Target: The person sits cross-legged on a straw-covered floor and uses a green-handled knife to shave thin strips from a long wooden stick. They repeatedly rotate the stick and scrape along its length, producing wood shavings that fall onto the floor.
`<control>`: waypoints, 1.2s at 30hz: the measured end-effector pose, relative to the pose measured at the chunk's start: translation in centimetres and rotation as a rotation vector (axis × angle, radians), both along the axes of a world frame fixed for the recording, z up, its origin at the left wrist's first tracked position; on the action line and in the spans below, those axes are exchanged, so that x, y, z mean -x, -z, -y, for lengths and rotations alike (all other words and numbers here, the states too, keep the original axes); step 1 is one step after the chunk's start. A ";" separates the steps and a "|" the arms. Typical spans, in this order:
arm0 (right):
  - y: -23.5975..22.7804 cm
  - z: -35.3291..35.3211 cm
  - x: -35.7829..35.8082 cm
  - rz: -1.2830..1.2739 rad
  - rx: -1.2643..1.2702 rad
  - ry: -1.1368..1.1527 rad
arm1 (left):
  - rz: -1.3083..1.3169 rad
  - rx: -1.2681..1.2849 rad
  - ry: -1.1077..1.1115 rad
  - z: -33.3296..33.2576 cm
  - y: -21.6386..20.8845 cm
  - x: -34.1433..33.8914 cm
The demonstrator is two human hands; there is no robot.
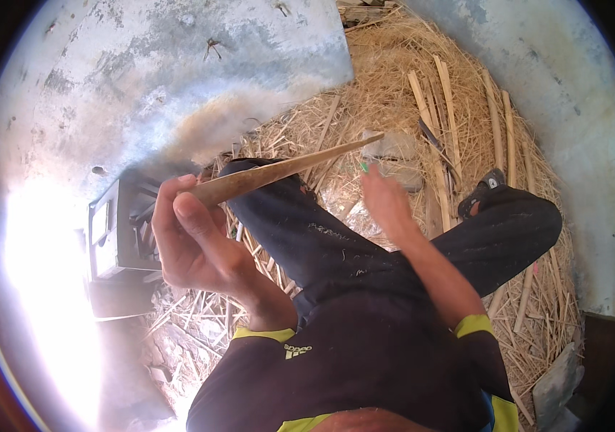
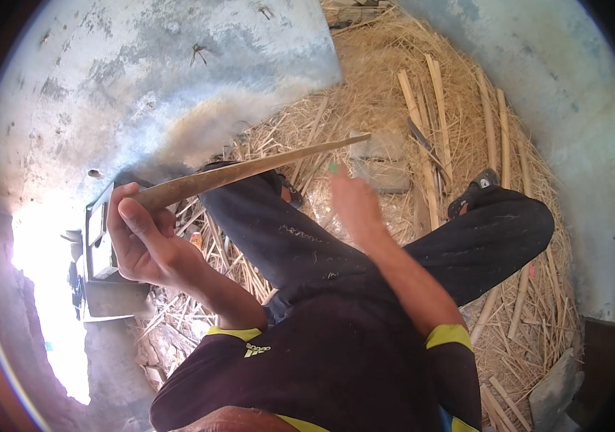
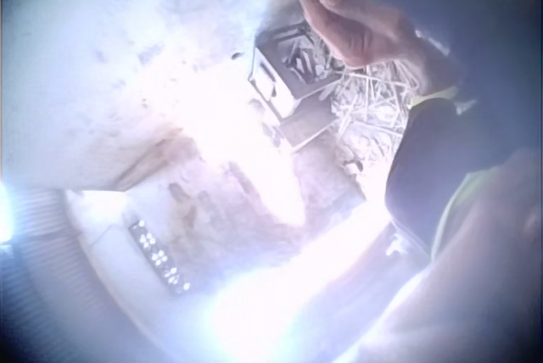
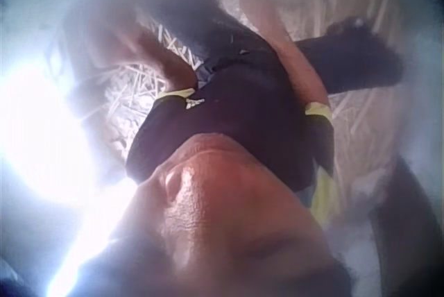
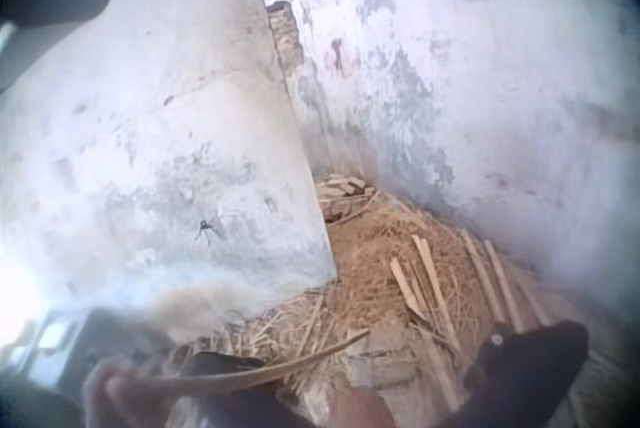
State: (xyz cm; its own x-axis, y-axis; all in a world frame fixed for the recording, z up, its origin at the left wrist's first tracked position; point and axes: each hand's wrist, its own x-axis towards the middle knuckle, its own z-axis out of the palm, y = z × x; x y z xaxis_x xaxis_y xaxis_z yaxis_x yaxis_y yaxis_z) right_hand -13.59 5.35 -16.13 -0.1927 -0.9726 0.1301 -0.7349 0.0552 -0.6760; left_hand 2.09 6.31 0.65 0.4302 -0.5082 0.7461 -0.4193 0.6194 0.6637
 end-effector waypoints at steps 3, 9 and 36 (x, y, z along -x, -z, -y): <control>0.9 1.8 2.3 -0.074 0.016 -0.004 | -0.029 0.086 0.045 0.2 0.6 -0.3; 4.0 3.2 2.8 -0.103 -0.213 0.066 | -0.009 0.044 -0.039 0.9 0.5 -0.2; -0.1 3.5 4.9 0.381 -0.107 -0.076 | 0.087 0.190 0.043 1.9 1.4 -0.6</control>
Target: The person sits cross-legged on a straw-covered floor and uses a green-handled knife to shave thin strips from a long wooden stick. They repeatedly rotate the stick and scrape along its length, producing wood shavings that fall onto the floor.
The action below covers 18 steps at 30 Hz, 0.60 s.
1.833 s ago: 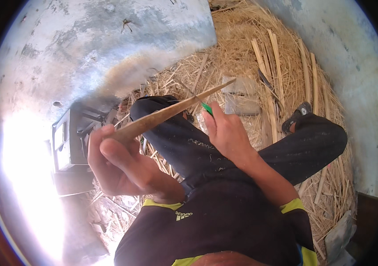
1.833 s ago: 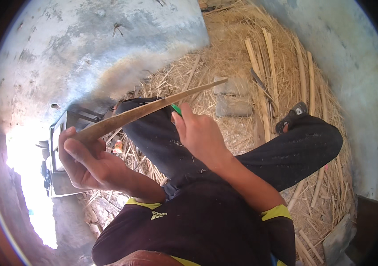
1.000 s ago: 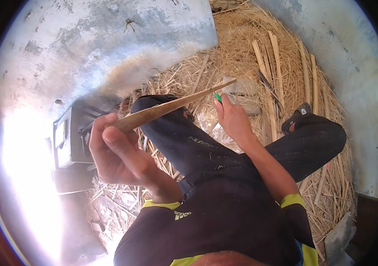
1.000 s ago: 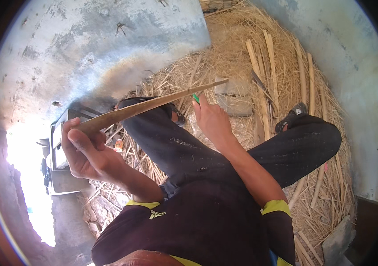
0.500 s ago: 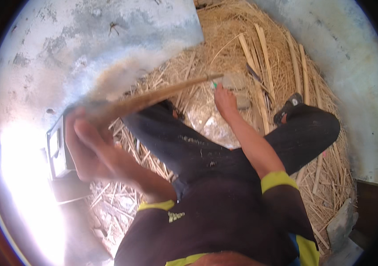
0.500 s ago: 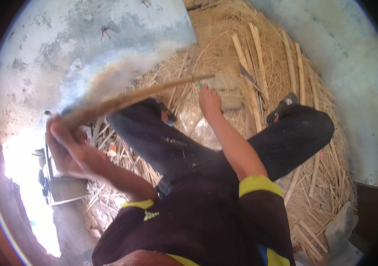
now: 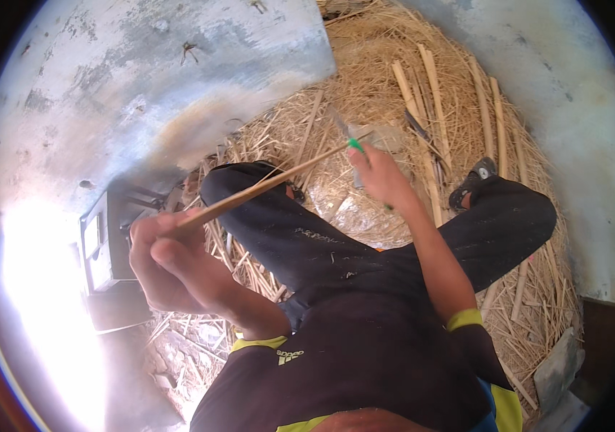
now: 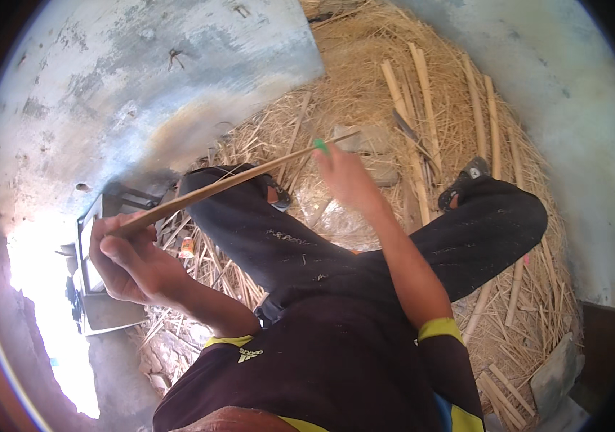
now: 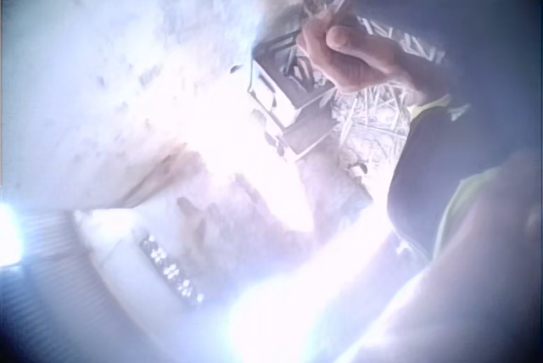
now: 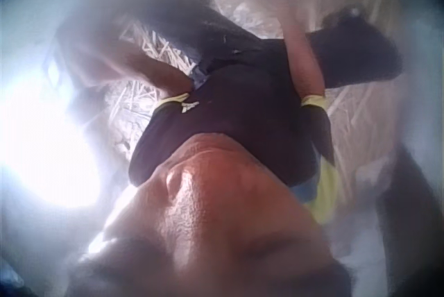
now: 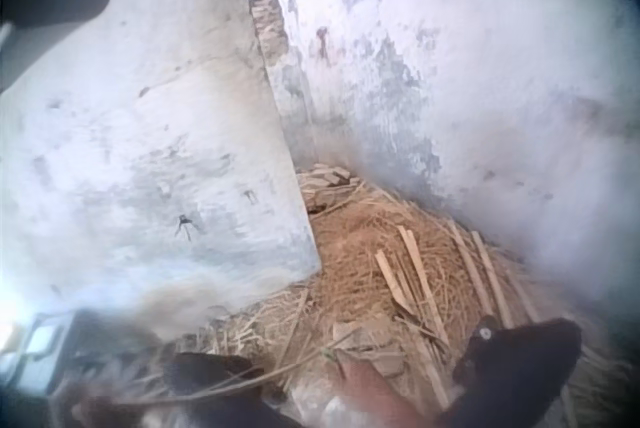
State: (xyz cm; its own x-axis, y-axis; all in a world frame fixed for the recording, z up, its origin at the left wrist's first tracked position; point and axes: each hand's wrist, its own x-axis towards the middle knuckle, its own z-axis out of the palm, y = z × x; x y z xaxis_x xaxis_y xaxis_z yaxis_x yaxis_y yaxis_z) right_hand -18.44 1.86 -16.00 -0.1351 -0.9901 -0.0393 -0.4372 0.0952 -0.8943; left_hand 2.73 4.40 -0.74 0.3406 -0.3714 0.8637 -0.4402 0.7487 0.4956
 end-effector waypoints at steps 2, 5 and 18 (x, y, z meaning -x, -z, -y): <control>-6.7 -3.5 -3.4 0.113 0.167 -0.183 | 0.133 0.019 0.116 0.1 0.0 -0.7; -11.0 -7.4 -6.4 0.058 0.362 -0.276 | 0.281 0.039 0.162 0.1 -0.1 -1.9; -6.8 -8.0 -7.0 -0.281 0.196 -0.058 | 0.194 0.043 0.040 -1.2 0.8 -0.8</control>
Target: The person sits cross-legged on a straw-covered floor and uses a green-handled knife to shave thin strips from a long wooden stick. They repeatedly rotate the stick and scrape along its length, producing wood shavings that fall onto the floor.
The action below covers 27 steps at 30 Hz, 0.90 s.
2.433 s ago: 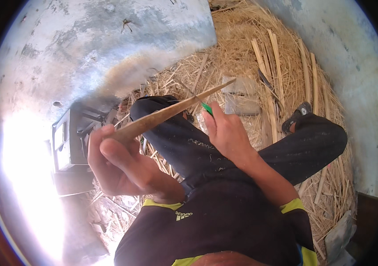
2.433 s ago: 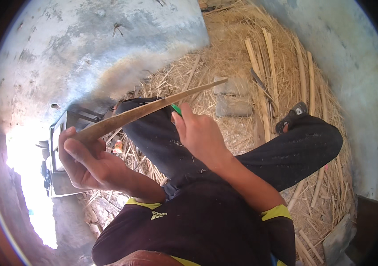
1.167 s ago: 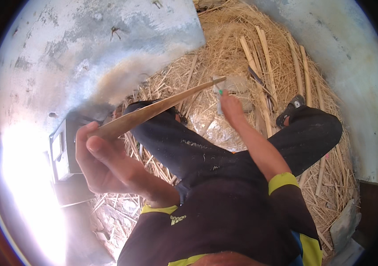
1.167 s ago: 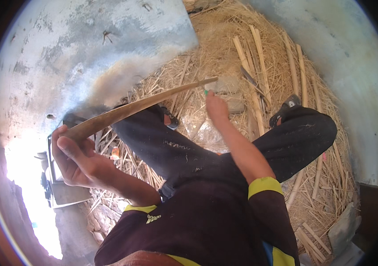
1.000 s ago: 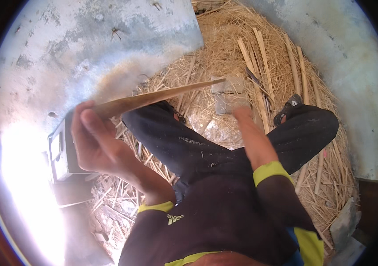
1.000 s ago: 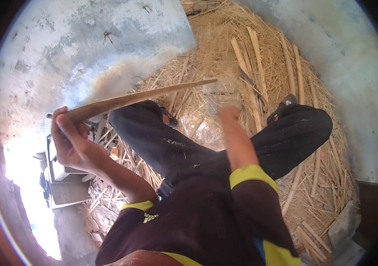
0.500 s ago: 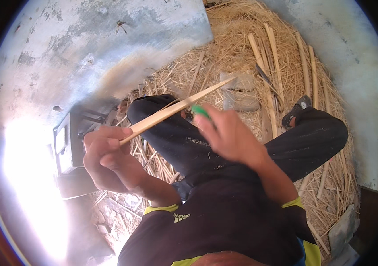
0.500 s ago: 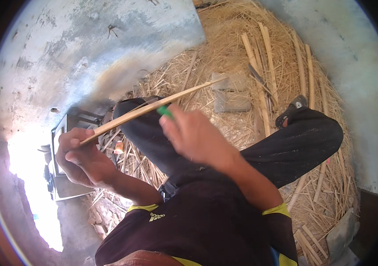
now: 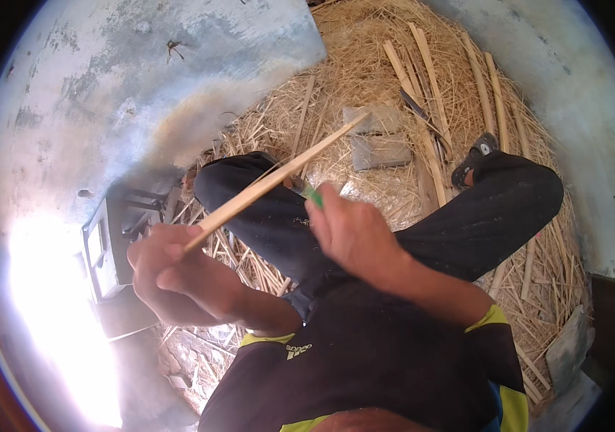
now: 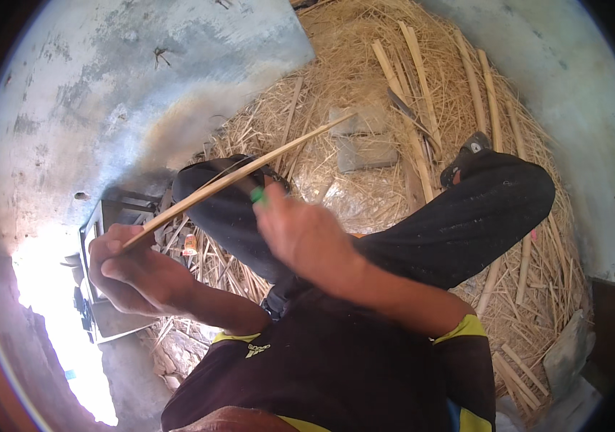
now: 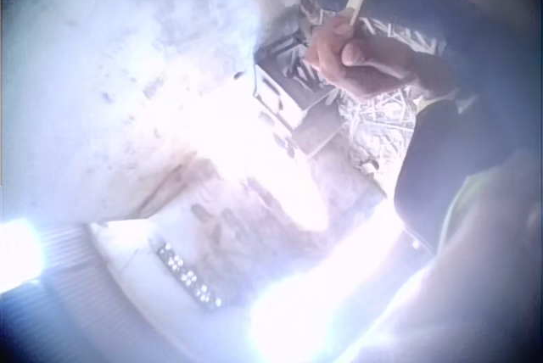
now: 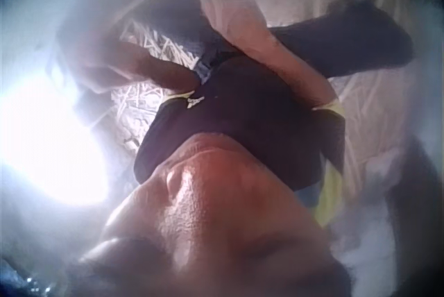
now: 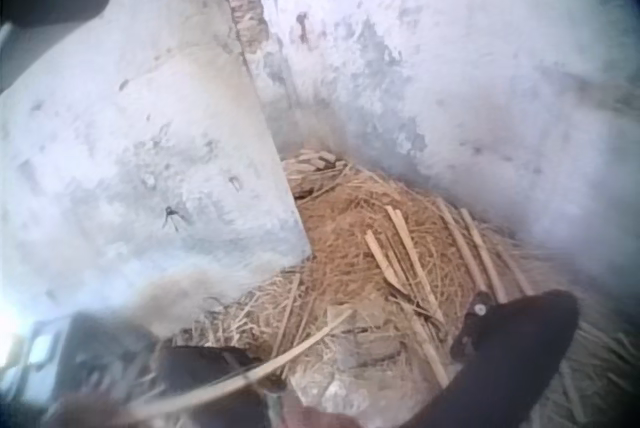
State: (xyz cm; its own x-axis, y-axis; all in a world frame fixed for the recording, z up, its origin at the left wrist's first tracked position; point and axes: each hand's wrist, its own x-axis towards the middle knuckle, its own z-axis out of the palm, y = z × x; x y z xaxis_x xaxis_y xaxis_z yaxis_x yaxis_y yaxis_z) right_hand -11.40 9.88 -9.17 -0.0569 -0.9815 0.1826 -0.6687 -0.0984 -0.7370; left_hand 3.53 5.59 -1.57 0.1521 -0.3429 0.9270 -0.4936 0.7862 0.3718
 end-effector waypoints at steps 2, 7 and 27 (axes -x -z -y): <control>5.5 1.6 2.3 -0.212 -0.087 0.126 | 0.001 0.000 -0.016 0.3 -0.1 0.2; 0.6 0.7 1.1 0.068 0.095 -0.028 | -0.030 0.031 0.092 0.0 0.7 0.1; -1.4 -1.5 -1.1 0.150 0.185 -0.087 | -0.008 0.005 0.208 0.6 0.5 0.6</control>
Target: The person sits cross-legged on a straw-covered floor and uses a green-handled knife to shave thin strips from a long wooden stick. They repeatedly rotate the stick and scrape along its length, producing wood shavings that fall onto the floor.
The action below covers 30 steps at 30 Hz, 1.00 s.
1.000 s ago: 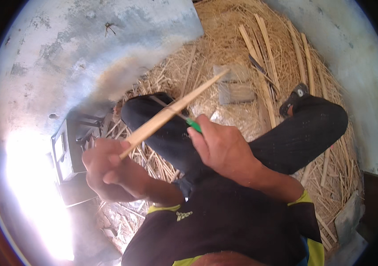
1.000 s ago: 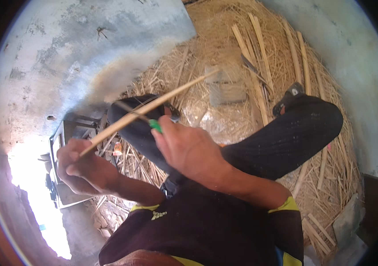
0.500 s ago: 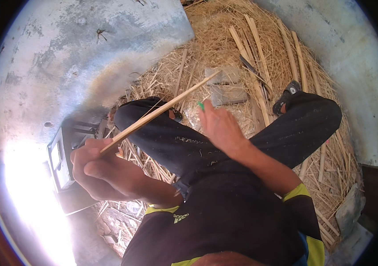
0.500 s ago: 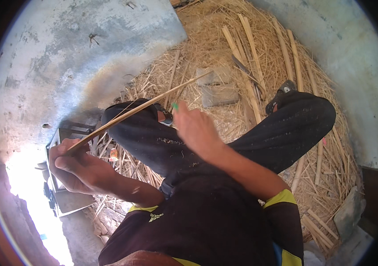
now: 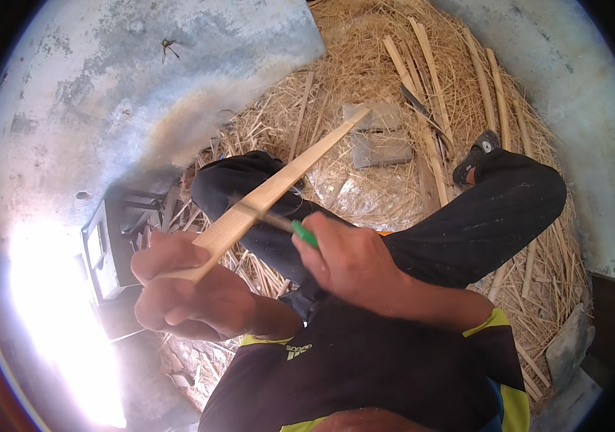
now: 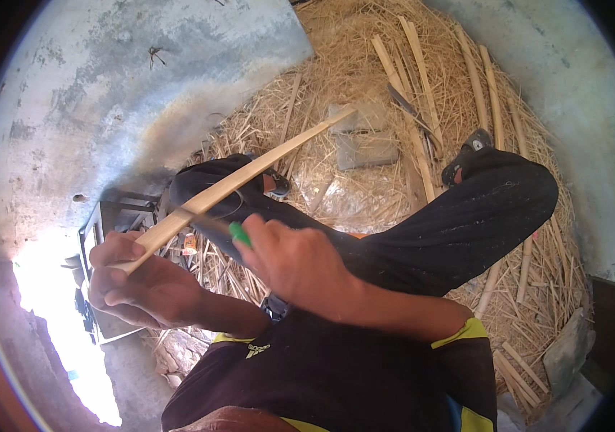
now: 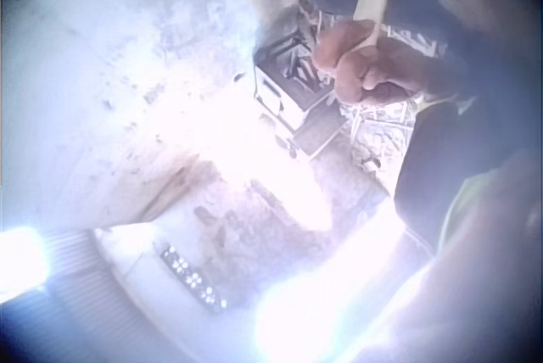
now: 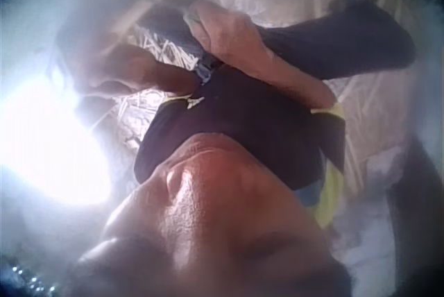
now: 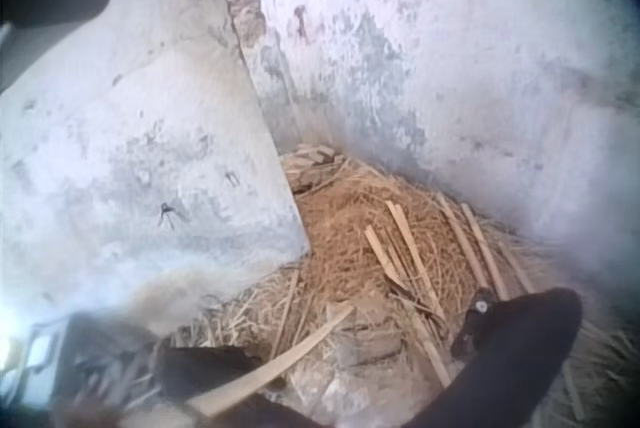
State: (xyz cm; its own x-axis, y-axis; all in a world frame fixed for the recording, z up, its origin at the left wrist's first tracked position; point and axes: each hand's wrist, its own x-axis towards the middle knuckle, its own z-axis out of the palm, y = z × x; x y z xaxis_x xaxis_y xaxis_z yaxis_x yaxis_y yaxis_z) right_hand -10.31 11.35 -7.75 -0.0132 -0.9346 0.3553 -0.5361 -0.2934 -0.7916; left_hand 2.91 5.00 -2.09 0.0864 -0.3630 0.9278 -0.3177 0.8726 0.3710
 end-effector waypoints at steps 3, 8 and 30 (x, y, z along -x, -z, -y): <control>1.9 1.7 0.5 -0.159 -0.131 0.112 | -0.045 -0.046 -0.164 -0.1 -0.1 -0.2; -0.3 1.0 -0.2 -0.067 -0.024 0.062 | -0.040 -0.031 -0.095 -0.3 0.0 -0.1; 6.5 4.3 3.4 -0.258 -0.274 0.222 | -0.129 -0.042 -0.211 -0.3 -0.1 -0.2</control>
